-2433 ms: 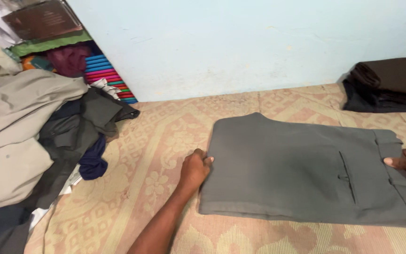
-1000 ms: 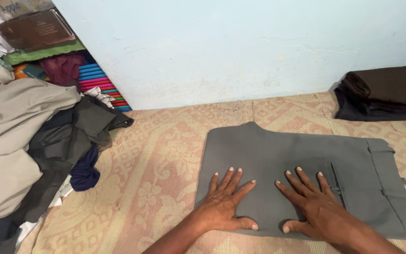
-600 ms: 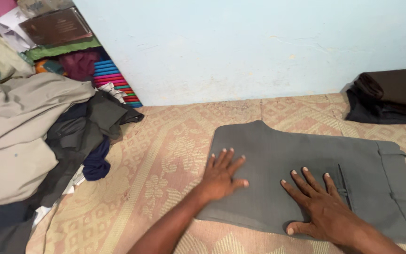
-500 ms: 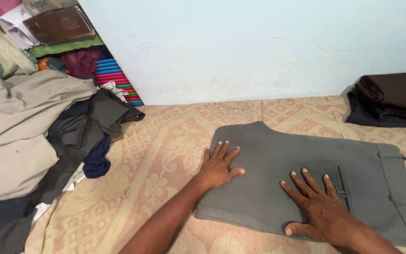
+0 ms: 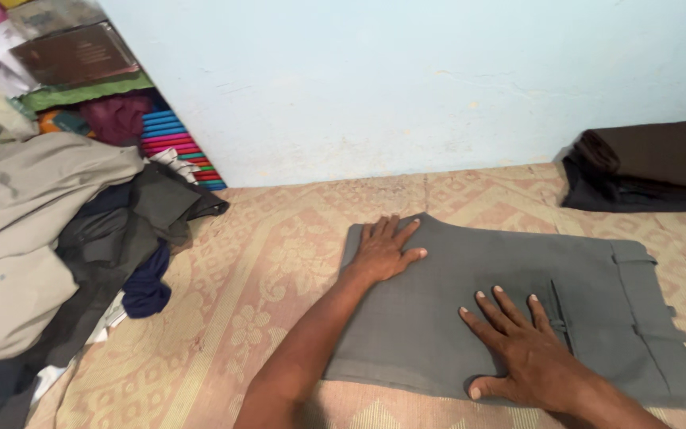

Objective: The person smooths out a pair of grey pants on a patterned surface, aligns the legs, and folds the pants several times into a compact bundle.

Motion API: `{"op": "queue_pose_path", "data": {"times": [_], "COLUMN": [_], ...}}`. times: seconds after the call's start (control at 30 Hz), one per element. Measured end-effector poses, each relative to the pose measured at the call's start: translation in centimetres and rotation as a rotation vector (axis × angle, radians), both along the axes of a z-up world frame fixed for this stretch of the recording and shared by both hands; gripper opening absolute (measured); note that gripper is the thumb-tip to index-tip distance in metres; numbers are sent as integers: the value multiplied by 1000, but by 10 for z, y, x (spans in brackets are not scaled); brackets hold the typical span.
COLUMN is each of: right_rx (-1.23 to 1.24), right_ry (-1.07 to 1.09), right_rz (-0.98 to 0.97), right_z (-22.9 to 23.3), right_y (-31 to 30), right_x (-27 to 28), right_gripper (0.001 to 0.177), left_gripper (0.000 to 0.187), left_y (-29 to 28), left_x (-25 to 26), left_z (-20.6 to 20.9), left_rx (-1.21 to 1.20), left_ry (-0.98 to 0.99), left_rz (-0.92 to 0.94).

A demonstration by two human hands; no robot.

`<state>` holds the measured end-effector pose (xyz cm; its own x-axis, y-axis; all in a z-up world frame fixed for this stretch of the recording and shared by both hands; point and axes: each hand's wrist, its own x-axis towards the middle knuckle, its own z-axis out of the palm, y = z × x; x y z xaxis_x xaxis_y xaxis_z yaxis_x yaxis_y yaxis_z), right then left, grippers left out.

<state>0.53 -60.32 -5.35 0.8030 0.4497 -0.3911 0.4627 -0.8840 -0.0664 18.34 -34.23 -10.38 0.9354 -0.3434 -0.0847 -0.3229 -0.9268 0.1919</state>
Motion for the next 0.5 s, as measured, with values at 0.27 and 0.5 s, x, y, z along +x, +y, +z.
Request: {"op": "queue_pose_path", "data": {"times": [0.27,0.5], "right_rx": [53,168], "right_ry": [67,-361], "right_rz": [-16,-70], "right_z": [20,-1], "right_y": [0,-54], "right_x": [-5,19], "right_gripper": [117,109], "left_gripper": [87,91], "left_y": [32,76], "left_x": [-54,-133], "left_z": [-6,-3], "left_rx": [-51,25], "left_ry": [-80,-36], "left_rz": [-96,-41]}}
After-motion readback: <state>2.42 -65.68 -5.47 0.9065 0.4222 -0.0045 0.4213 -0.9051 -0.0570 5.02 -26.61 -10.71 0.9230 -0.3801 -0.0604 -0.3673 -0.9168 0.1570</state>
